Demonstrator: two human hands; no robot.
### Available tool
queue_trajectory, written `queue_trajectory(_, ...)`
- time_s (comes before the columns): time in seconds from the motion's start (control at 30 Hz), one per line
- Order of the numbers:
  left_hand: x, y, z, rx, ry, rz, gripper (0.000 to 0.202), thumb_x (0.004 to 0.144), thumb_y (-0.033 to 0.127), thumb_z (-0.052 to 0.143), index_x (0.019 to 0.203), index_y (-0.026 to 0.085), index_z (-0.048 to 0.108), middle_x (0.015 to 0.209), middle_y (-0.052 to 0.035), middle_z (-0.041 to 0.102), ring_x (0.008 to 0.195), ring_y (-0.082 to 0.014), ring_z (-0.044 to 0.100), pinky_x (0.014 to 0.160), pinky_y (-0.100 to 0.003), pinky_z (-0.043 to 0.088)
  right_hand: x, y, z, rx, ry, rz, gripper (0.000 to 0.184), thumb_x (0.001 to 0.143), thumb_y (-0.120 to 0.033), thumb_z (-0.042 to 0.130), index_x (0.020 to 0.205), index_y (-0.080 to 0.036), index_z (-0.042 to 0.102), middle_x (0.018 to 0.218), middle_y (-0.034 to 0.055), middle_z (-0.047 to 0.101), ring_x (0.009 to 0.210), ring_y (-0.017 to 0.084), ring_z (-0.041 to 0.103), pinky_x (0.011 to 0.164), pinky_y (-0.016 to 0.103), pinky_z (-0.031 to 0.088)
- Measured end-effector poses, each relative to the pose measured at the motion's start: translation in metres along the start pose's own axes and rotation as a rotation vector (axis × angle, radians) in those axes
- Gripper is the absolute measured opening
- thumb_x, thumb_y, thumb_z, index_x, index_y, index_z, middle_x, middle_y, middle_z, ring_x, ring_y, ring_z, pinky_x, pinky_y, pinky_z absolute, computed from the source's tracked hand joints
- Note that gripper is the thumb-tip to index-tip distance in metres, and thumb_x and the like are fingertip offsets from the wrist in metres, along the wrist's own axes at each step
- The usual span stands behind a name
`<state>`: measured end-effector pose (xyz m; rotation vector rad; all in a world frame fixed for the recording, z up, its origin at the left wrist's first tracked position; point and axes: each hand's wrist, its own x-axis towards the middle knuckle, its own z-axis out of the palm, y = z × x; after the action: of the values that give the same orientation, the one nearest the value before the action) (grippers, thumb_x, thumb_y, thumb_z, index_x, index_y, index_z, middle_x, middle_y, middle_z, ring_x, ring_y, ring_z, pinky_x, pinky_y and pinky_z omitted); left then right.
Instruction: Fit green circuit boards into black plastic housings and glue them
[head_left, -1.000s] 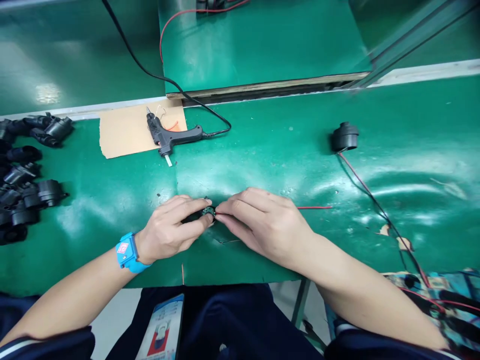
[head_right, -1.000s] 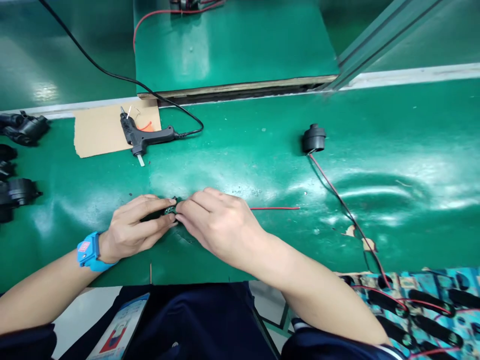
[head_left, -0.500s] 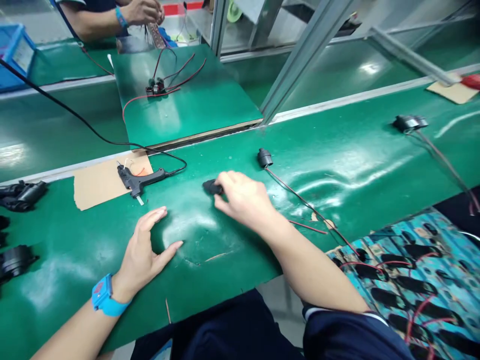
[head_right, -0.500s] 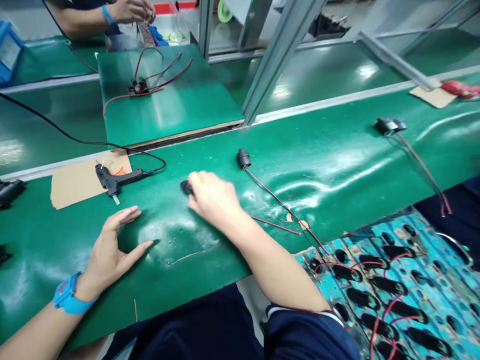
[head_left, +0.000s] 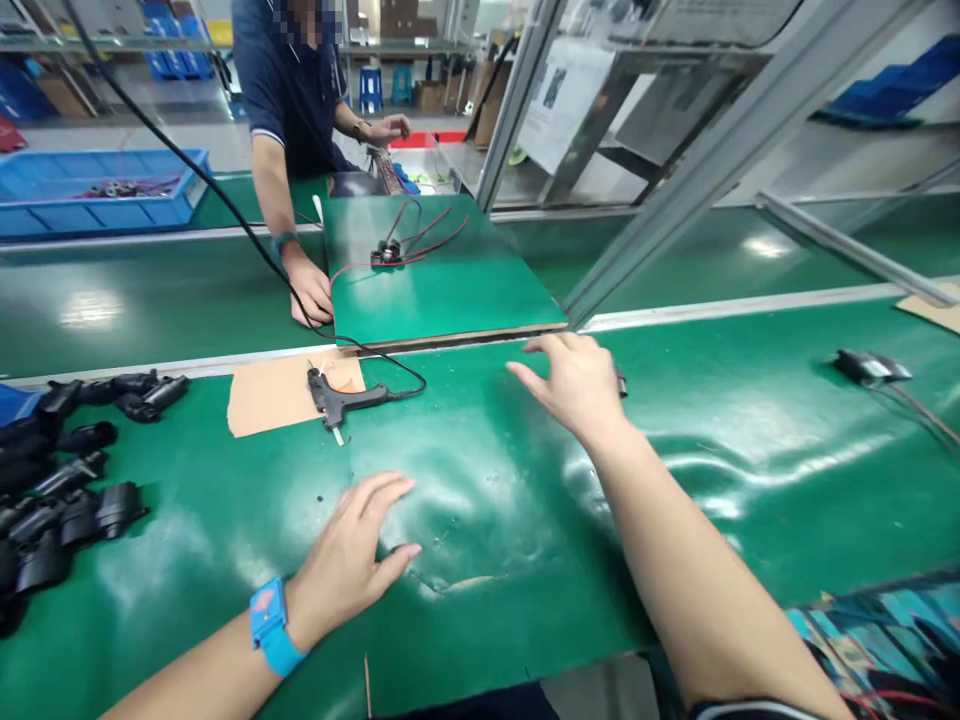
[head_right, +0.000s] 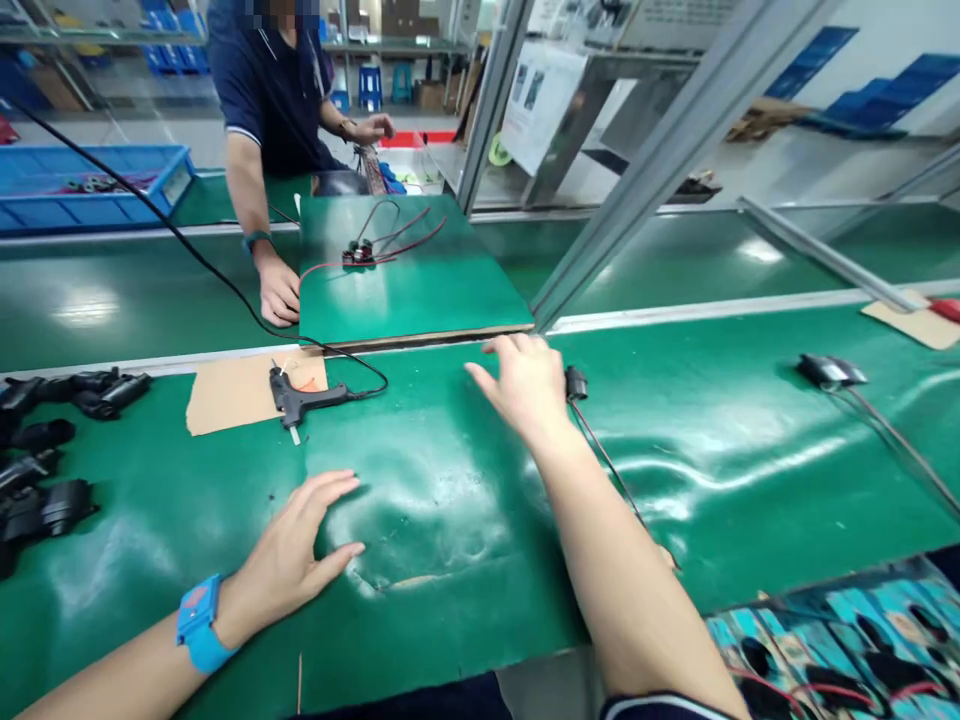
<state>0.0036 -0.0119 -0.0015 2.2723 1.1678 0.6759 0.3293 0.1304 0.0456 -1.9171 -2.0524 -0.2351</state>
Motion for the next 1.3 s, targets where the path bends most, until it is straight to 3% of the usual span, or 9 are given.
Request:
queue_trajectory(0.17,0.002,0.001,-0.001,-0.065,-0.033,-0.037,0.062,0.088,0.024,0.066,0.143,0.027,0.039,0.139,-0.0149,0.057,0.127,-0.0316,0.058,0.105,-0.053,0.052,0.115,-0.075,0.032,0.142,-0.011,-0.264,0.052,0.090,-0.045,0.060,0.136,-0.021,0.054,0.134,0.0135,0.057,0.120,0.030,0.051,0.100,0.040,0.038)
queue_trajectory(0.27,0.004,0.000,-0.003,-0.114,-0.063,-0.060,0.063,0.083,0.022,0.069,0.140,0.028,0.042,0.136,-0.0135,0.059,0.125,-0.0312,0.059,0.105,-0.051,0.052,0.174,-0.108,0.057,0.189,0.015,-0.267,0.058,0.085,-0.035,0.064,0.140,-0.019,0.050,0.137,0.0152,0.054,0.123,0.032,0.047,0.101,0.043,0.038)
queue_trajectory(0.37,0.007,-0.003,-0.002,-0.146,-0.100,-0.063,0.061,0.080,0.022,0.070,0.136,0.026,0.047,0.134,-0.0137,0.061,0.122,-0.0316,0.060,0.104,-0.051,0.051,0.209,-0.126,0.079,0.216,0.050,-0.223,0.053,0.084,-0.022,0.057,0.136,-0.014,0.051,0.137,0.0190,0.053,0.122,0.034,0.044,0.100,0.046,0.038)
queue_trajectory(0.53,0.009,-0.010,0.005,-0.161,-0.151,-0.062,0.062,0.076,0.025,0.076,0.133,0.023,0.053,0.134,-0.0146,0.061,0.116,-0.0338,0.059,0.100,-0.052,0.052,0.226,-0.135,0.103,0.234,0.093,-0.186,0.047,0.086,-0.019,0.049,0.133,-0.013,0.051,0.140,0.0211,0.048,0.126,0.035,0.039,0.104,0.047,0.034)
queue_trajectory(0.7,0.011,-0.008,0.006,-0.162,-0.178,-0.094,0.055,0.079,0.026,0.076,0.130,0.024,0.055,0.134,-0.0115,0.060,0.116,-0.0309,0.058,0.100,-0.049,0.051,0.236,-0.134,0.118,0.232,0.055,-0.167,0.069,0.087,-0.046,0.059,0.149,-0.023,0.039,0.153,0.0176,0.035,0.136,0.038,0.032,0.105,0.052,0.035)
queue_trajectory(0.87,0.011,-0.009,0.005,-0.125,-0.188,-0.095,0.057,0.079,0.028,0.080,0.129,0.024,0.055,0.134,-0.0101,0.060,0.116,-0.0292,0.058,0.100,-0.045,0.050,0.261,-0.135,0.124,0.204,-0.039,-0.134,0.071,0.085,-0.064,0.061,0.146,-0.031,0.047,0.150,0.0167,0.043,0.131,0.042,0.043,0.100,0.058,0.042)
queue_trajectory(0.97,0.011,-0.013,0.008,-0.107,-0.187,-0.069,0.055,0.080,0.032,0.079,0.129,0.023,0.055,0.132,-0.0107,0.061,0.115,-0.0289,0.059,0.099,-0.044,0.050,0.273,-0.136,0.124,0.180,-0.103,-0.136,0.058,0.090,-0.059,0.061,0.137,-0.025,0.055,0.137,0.0139,0.055,0.124,0.035,0.053,0.099,0.058,0.046)
queue_trajectory(1.1,0.011,-0.014,0.010,-0.101,-0.187,-0.058,0.052,0.082,0.034,0.078,0.128,0.023,0.056,0.132,-0.0113,0.061,0.115,-0.0290,0.059,0.099,-0.044,0.050,0.277,-0.128,0.125,0.156,-0.127,-0.166,0.040,0.096,-0.043,0.060,0.128,-0.017,0.059,0.131,0.0104,0.060,0.116,0.025,0.060,0.098,0.049,0.051)
queue_trajectory(1.3,0.012,-0.007,0.005,-0.122,-0.190,-0.092,0.051,0.079,0.028,0.079,0.125,0.022,0.057,0.133,-0.0115,0.060,0.115,-0.0303,0.057,0.099,-0.047,0.049,0.264,-0.106,0.120,0.137,-0.078,-0.082,0.044,0.095,-0.047,0.060,0.129,-0.019,0.059,0.129,0.0112,0.060,0.115,0.027,0.059,0.097,0.049,0.050)
